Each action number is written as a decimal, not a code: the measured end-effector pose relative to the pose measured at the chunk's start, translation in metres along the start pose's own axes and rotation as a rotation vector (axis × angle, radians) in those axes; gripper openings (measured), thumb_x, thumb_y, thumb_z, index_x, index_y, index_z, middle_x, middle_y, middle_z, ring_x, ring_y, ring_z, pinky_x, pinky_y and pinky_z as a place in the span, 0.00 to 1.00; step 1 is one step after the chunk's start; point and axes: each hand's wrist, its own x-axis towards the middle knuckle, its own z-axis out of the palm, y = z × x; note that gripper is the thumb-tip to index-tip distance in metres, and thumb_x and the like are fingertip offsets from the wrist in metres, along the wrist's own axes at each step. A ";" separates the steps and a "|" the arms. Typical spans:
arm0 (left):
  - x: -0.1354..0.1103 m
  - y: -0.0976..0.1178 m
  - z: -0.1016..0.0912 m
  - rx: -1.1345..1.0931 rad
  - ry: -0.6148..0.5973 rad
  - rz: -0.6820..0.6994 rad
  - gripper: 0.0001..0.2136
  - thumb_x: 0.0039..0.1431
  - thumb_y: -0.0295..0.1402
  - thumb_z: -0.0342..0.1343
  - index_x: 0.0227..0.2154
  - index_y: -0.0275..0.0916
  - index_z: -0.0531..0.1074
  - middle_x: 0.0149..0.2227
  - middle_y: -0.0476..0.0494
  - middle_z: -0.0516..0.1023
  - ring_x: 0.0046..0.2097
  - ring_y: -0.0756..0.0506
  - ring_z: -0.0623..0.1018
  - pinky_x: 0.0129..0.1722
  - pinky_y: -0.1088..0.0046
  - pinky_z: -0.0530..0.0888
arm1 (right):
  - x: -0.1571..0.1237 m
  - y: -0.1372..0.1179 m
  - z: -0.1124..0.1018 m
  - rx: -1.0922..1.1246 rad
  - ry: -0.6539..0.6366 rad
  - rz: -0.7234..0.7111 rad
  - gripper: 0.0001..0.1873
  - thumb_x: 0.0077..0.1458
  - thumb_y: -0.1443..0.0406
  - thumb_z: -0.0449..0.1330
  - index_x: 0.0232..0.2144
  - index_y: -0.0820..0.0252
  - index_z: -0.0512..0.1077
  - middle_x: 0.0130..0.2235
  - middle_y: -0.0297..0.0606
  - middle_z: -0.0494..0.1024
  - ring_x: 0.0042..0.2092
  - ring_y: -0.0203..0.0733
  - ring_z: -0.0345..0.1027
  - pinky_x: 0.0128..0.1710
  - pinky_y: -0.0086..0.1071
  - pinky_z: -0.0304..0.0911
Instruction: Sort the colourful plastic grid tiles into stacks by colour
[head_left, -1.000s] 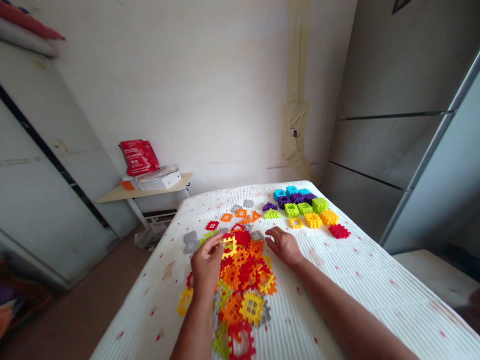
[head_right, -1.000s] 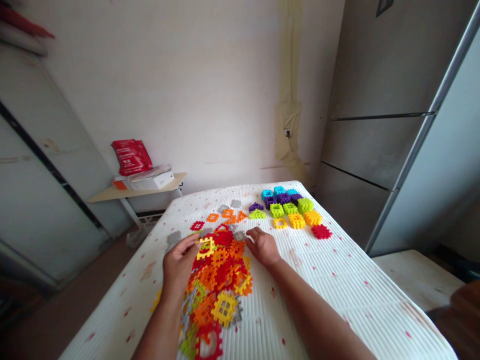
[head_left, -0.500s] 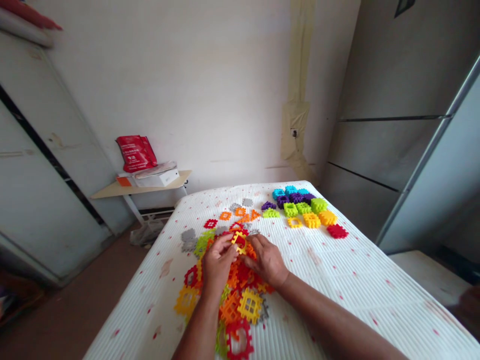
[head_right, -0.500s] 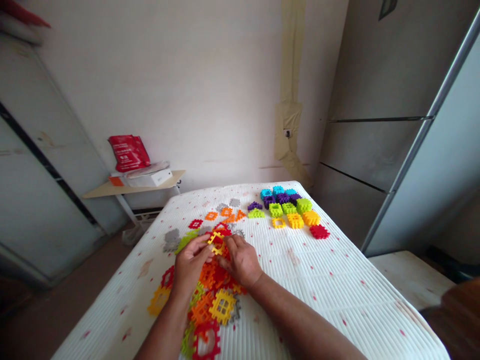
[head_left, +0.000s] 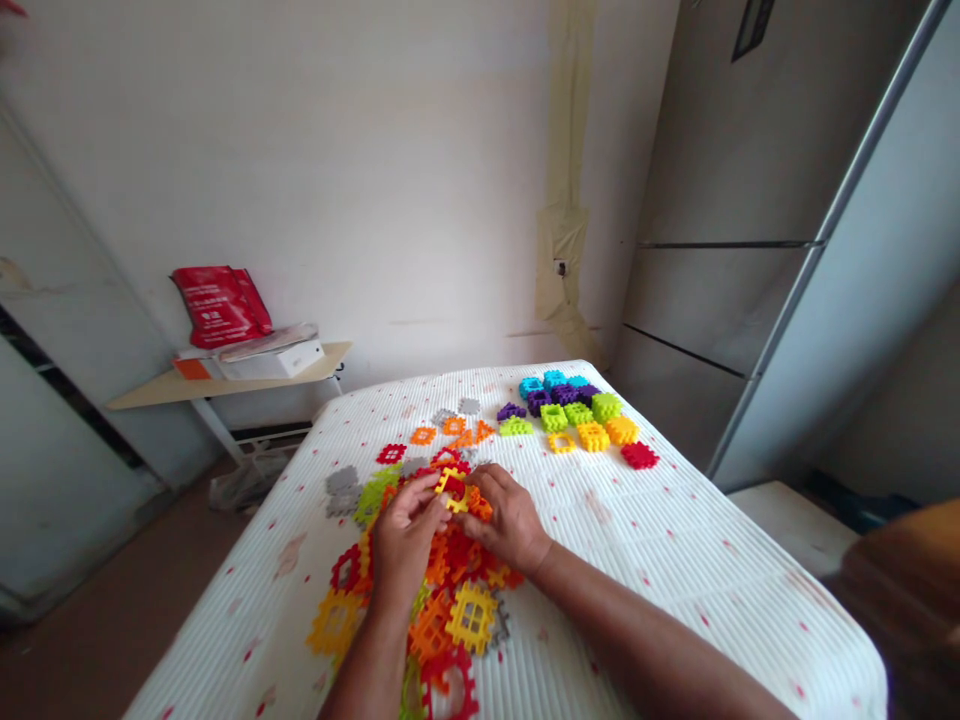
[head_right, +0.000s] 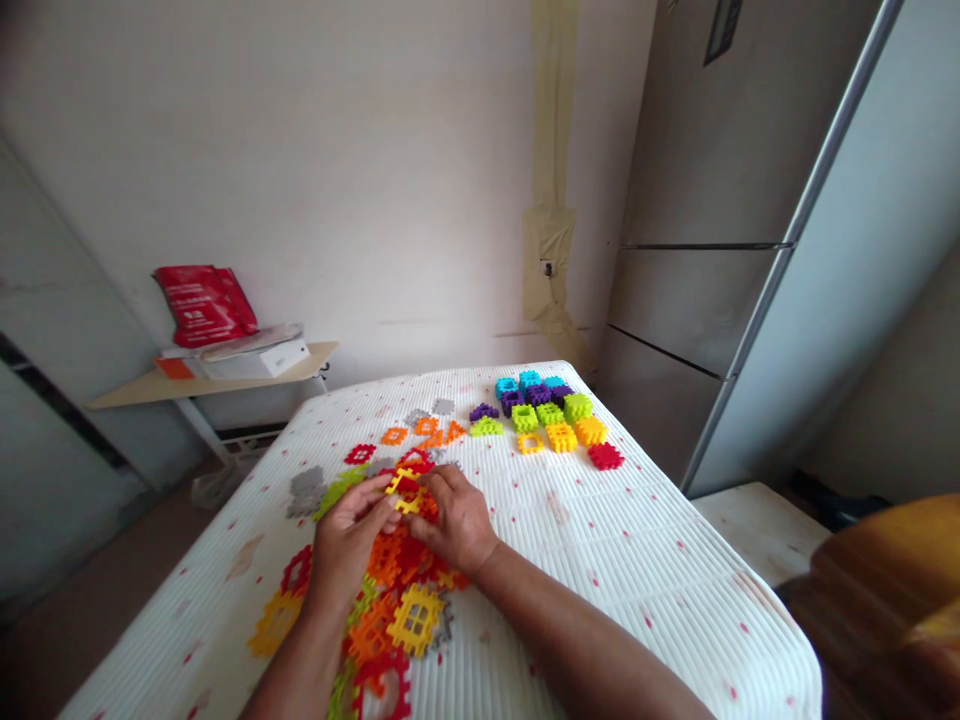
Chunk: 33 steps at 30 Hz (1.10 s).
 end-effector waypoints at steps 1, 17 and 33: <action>0.000 0.000 0.000 0.003 -0.001 0.003 0.22 0.44 0.40 0.60 0.42 0.35 0.71 0.28 0.47 0.76 0.26 0.50 0.74 0.26 0.76 0.71 | 0.000 0.000 0.000 -0.001 0.002 0.000 0.20 0.52 0.57 0.58 0.46 0.59 0.66 0.44 0.43 0.69 0.46 0.43 0.65 0.46 0.35 0.64; 0.006 -0.008 -0.008 0.113 0.203 0.167 0.22 0.46 0.42 0.58 0.44 0.37 0.72 0.37 0.43 0.77 0.37 0.46 0.76 0.36 0.74 0.72 | 0.012 0.066 -0.043 -0.626 0.089 0.322 0.16 0.54 0.58 0.54 0.43 0.60 0.68 0.43 0.45 0.71 0.44 0.46 0.64 0.41 0.35 0.62; 0.000 -0.001 -0.006 0.213 0.178 0.205 0.15 0.49 0.41 0.55 0.38 0.39 0.74 0.38 0.44 0.78 0.38 0.45 0.77 0.36 0.73 0.73 | 0.006 0.107 -0.056 -0.898 -0.031 0.791 0.17 0.57 0.55 0.51 0.42 0.60 0.66 0.41 0.45 0.70 0.42 0.46 0.68 0.31 0.32 0.61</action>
